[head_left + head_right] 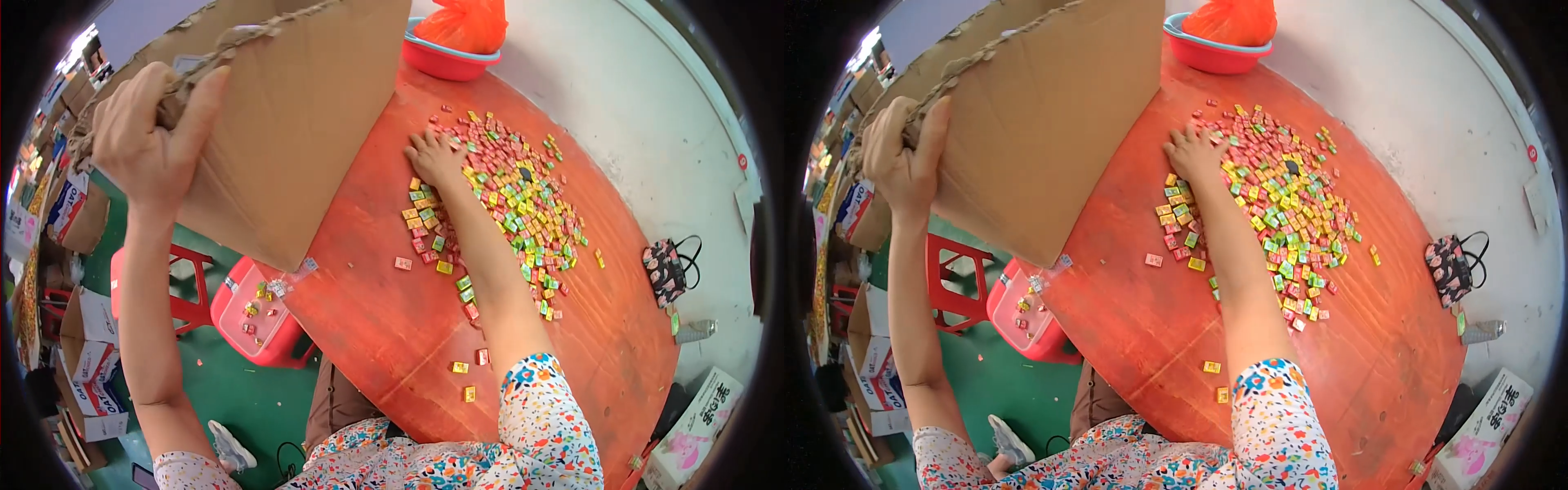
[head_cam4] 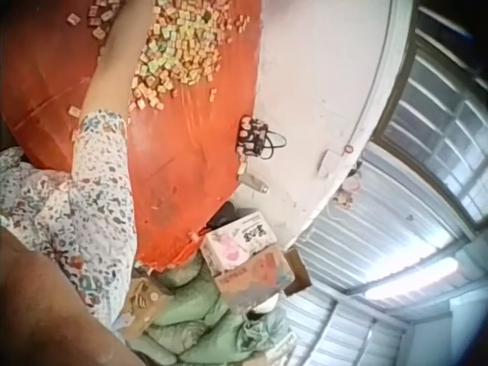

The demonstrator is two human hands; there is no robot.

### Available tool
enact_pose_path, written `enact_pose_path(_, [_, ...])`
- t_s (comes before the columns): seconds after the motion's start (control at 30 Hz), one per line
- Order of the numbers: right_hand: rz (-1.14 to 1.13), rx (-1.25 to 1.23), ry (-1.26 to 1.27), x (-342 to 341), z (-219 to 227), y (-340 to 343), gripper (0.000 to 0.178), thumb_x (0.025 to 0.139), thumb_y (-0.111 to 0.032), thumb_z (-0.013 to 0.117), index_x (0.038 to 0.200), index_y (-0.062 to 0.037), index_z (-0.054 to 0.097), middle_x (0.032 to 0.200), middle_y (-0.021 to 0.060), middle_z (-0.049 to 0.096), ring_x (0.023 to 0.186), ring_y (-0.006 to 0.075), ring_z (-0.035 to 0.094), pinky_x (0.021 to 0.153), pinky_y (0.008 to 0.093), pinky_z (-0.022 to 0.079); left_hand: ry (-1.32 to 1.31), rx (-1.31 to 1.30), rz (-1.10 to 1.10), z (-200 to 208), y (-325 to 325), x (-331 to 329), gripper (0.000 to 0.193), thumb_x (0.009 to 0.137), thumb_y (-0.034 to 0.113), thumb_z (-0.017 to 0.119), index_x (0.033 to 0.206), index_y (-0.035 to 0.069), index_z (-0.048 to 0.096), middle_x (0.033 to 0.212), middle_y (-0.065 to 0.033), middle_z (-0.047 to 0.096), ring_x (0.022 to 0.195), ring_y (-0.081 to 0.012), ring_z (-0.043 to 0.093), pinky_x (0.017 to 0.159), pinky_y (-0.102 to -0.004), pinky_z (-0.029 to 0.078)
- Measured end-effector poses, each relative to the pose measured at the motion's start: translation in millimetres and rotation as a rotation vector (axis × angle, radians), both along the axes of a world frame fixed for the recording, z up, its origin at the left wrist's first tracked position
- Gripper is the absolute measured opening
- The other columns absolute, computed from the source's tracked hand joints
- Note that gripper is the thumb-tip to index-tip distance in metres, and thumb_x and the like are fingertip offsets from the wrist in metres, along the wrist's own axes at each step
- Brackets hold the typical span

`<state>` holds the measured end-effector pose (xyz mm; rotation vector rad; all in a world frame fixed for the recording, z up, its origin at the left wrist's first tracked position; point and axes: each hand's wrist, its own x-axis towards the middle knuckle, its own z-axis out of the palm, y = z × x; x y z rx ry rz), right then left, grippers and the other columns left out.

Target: Packaging small colorful rectangular items into clear plastic tray containers.

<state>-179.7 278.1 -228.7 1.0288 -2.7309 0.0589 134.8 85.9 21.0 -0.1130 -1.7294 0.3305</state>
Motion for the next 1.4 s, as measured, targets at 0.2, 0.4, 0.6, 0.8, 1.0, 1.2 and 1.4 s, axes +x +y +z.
enact_pose_path(0.2, [-0.202,0.080,-0.267,0.5,23.6,40.9,0.054,0.089,-0.043,0.050,0.140,-0.0273,0.040,0.152,0.0106,0.028,0.140,0.0345,0.025,0.099,0.0744,0.021,-0.001,0.129,0.206,-25.2,15.2,9.5,0.047,0.076,0.036,0.075,0.110,0.008,0.058,0.107,-0.0091,0.060,0.104,-0.0273,0.055,0.095,-0.0418,0.035])
enact_pose_path(0.4, [0.744,-0.681,0.167,64.5,215.2,-2.6,0.086,0.078,-0.028,0.073,0.148,-0.0101,0.025,0.150,0.0226,0.027,0.142,0.0330,0.024,0.112,0.0403,0.028,-0.175,0.738,0.126,-175.2,48.2,35.3,0.130,0.060,0.045,0.084,0.150,0.004,0.000,0.155,-0.0256,-0.003,0.143,-0.0447,-0.001,0.113,-0.0589,0.007])
enact_pose_path(0.6, [0.190,-0.937,-1.107,88.0,306.3,-73.4,0.059,0.080,-0.036,0.071,0.124,-0.0031,0.048,0.132,0.0147,0.045,0.105,0.0344,0.050,0.091,0.0722,0.034,-0.141,0.978,0.141,-225.9,63.0,4.9,0.142,0.059,0.033,0.089,0.146,0.004,-0.019,0.154,-0.0248,-0.013,0.144,-0.0394,-0.010,0.117,-0.0490,0.008])
enact_pose_path(0.8, [0.263,-0.992,-1.321,67.3,277.3,-108.9,0.032,0.087,-0.017,0.047,0.098,0.0120,0.055,0.103,0.0293,0.060,0.095,0.0477,0.058,0.080,0.0771,0.038,-0.093,0.932,0.115,-229.4,34.8,-1.3,0.140,0.055,0.036,0.090,0.149,0.006,-0.008,0.152,-0.0292,-0.012,0.142,-0.0453,-0.007,0.115,-0.0517,0.012])
enact_pose_path(1.0, [0.384,-1.360,-1.211,15.6,235.3,-103.3,0.018,0.085,-0.013,0.053,0.098,-0.0010,0.057,0.080,0.0184,0.057,0.065,0.0351,0.058,0.060,0.0681,0.049,-0.349,0.997,0.157,-205.4,-37.5,-40.2,0.133,0.058,0.037,0.086,0.150,0.006,-0.006,0.155,-0.0244,-0.006,0.145,-0.0384,-0.001,0.115,-0.0510,0.017])
enact_pose_path(1.2, [0.563,-1.484,-1.166,29.3,198.8,-66.5,0.050,0.081,-0.008,0.055,0.128,-0.0123,0.037,0.102,0.0137,0.056,0.082,0.0344,0.060,0.058,0.0603,0.051,-0.238,1.114,0.034,-235.5,-22.1,-44.9,0.123,0.070,0.046,0.079,0.151,0.007,-0.005,0.156,-0.0199,-0.007,0.145,-0.0350,-0.002,0.114,-0.0535,0.015])
enact_pose_path(1.4, [0.533,-1.667,-1.245,68.8,168.2,5.3,0.059,0.080,-0.006,0.054,0.135,-0.0162,0.036,0.117,0.0097,0.055,0.100,0.0297,0.060,0.067,0.0538,0.054,-0.281,1.087,-0.275,-227.7,-20.3,-21.6,0.105,0.084,0.061,0.056,0.151,0.005,-0.002,0.157,-0.0186,-0.003,0.146,-0.0319,-0.003,0.116,-0.0471,0.003])
